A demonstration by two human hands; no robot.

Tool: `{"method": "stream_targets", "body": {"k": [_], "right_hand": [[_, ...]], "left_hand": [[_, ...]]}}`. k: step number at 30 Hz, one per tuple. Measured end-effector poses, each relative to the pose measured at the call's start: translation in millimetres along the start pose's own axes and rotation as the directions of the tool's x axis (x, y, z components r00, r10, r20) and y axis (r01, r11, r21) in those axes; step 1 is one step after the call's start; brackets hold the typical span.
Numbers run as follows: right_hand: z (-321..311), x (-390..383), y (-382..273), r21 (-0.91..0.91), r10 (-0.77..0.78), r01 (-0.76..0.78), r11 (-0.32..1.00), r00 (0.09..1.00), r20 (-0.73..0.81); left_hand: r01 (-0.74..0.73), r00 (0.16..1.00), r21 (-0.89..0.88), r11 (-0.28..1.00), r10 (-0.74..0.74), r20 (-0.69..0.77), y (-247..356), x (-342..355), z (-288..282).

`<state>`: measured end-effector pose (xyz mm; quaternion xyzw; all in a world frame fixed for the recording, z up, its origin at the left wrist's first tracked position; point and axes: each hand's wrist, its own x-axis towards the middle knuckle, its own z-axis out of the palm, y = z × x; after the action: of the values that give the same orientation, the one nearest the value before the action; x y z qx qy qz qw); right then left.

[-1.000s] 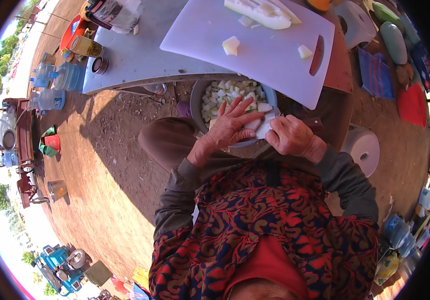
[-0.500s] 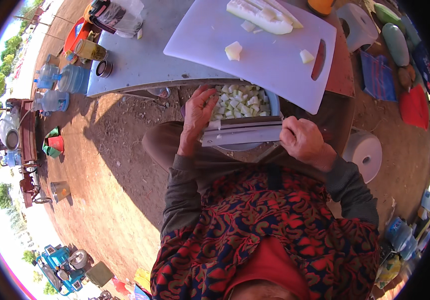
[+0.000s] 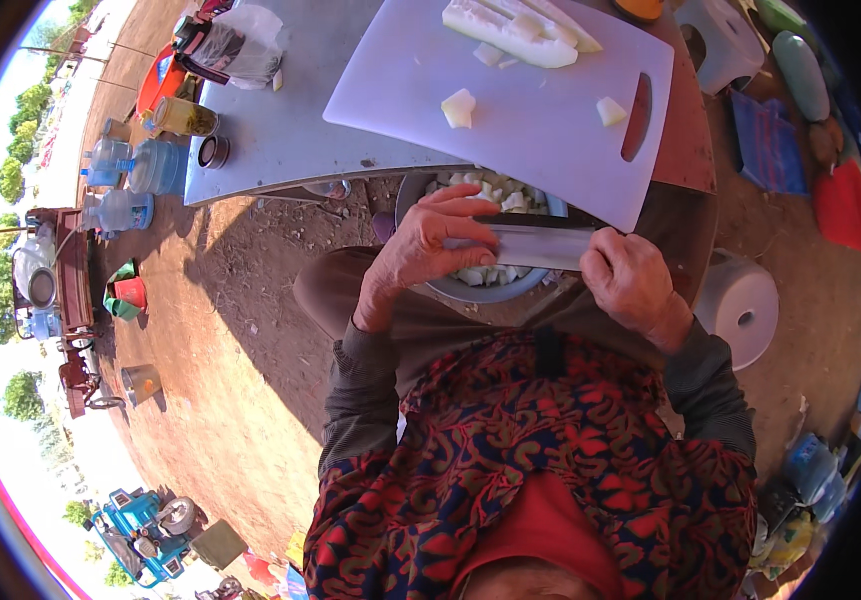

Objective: The person sits at an outdoor table and uses a knife to chop a white vegetable into small cubes on a white cutting board. The chopped pieces are transferred into a metal bowl placed on their lap. The person continues this process until the bowl is full.

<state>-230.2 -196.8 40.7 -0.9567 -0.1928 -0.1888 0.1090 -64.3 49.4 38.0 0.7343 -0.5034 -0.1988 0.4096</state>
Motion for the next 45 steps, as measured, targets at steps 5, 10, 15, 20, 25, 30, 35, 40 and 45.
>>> {"method": "stream_targets", "body": {"k": [5,10,15,20,25,30,35,40,45], "right_hand": [[-3.0,-10.9,0.5,0.009,0.015,-0.014,1.000,1.000,-0.006],[-12.2,-24.6,10.1,0.337,0.258,-0.227,0.913,0.965,-0.048],[-15.0,-32.9,29.9,0.824,0.742,-0.485,0.294,0.659,0.123],[-4.9,-22.4,50.6,0.932,0.844,-0.364,-0.004,0.499,0.198],[6.1,-12.7,69.4,0.967,0.888,-0.213,-0.140,0.406,0.218],[28.0,-11.5,81.5,0.980,0.934,-0.098,-0.175,0.299,0.196],[39.7,-16.2,86.9,0.985,0.959,-0.041,-0.169,0.225,0.173],[39.9,-14.9,85.9,0.990,0.967,-0.046,-0.135,0.213,0.142],[40.0,-11.3,83.7,0.987,0.968,-0.120,-0.107,0.215,0.131]], "left_hand": [[0.310,0.945,-0.547,0.777,-0.314,0.090,-53.0,-16.8,15.9],[0.543,0.808,-0.229,0.808,-0.577,-0.117,-101.9,-33.7,20.4],[0.378,0.797,-0.178,0.909,-0.417,-0.437,-64.4,16.5,12.2],[0.451,0.747,0.344,0.823,-0.137,-0.651,-18.5,71.8,13.8],[0.360,0.801,0.475,0.803,-0.006,-0.598,-82.9,97.8,-10.0],[0.400,0.757,0.583,0.708,0.104,-0.645,-73.5,156.1,-35.0],[0.336,0.861,0.609,0.719,0.029,-0.508,-36.5,216.5,5.2],[0.494,0.863,0.598,0.631,-0.269,-0.428,-21.5,250.7,23.6],[0.441,0.879,0.636,0.634,-0.160,-0.449,-34.9,243.3,29.8]]}}
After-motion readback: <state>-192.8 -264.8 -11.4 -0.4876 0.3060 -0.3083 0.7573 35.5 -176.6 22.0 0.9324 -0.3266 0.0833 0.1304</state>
